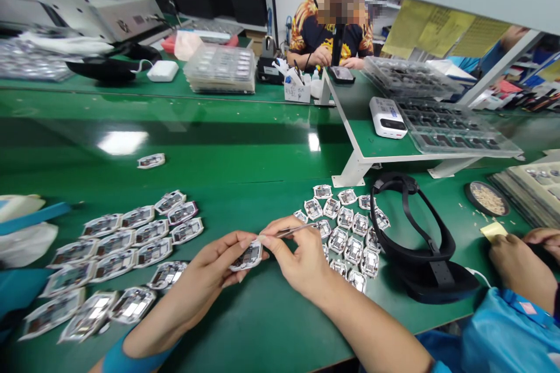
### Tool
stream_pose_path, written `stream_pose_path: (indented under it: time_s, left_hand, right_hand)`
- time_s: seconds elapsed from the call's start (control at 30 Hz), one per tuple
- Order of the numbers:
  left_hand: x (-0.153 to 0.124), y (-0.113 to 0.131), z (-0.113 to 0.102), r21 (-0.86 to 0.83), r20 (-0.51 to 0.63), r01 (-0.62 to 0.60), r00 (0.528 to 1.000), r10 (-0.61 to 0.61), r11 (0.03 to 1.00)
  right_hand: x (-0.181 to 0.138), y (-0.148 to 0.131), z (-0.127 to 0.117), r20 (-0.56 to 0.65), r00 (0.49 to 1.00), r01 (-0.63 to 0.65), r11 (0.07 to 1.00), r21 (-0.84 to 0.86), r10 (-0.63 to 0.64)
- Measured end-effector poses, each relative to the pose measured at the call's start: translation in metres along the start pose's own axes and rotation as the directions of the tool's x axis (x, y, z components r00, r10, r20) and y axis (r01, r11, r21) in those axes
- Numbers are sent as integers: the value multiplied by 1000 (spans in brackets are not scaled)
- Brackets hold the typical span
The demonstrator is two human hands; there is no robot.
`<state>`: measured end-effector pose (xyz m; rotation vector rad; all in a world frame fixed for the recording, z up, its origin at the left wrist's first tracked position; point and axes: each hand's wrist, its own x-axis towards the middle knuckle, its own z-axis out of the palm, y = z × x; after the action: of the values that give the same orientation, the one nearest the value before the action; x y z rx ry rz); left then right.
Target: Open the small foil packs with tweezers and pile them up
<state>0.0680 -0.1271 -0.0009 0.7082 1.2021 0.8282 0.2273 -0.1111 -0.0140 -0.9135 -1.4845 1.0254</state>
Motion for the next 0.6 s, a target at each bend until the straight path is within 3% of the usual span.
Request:
stream_pose_path:
  time_s: [0.37,0.6]
  left_hand:
    - [0,0,1,23,7,-2,1000,2,1000]
    - [0,2,0,12,1,5,1000,-5,1000]
  right_hand:
    - [0,1,-1,32,999,4,998,-65,-2]
    - [-2,2,0,4,1000,-21,1000,-2,21]
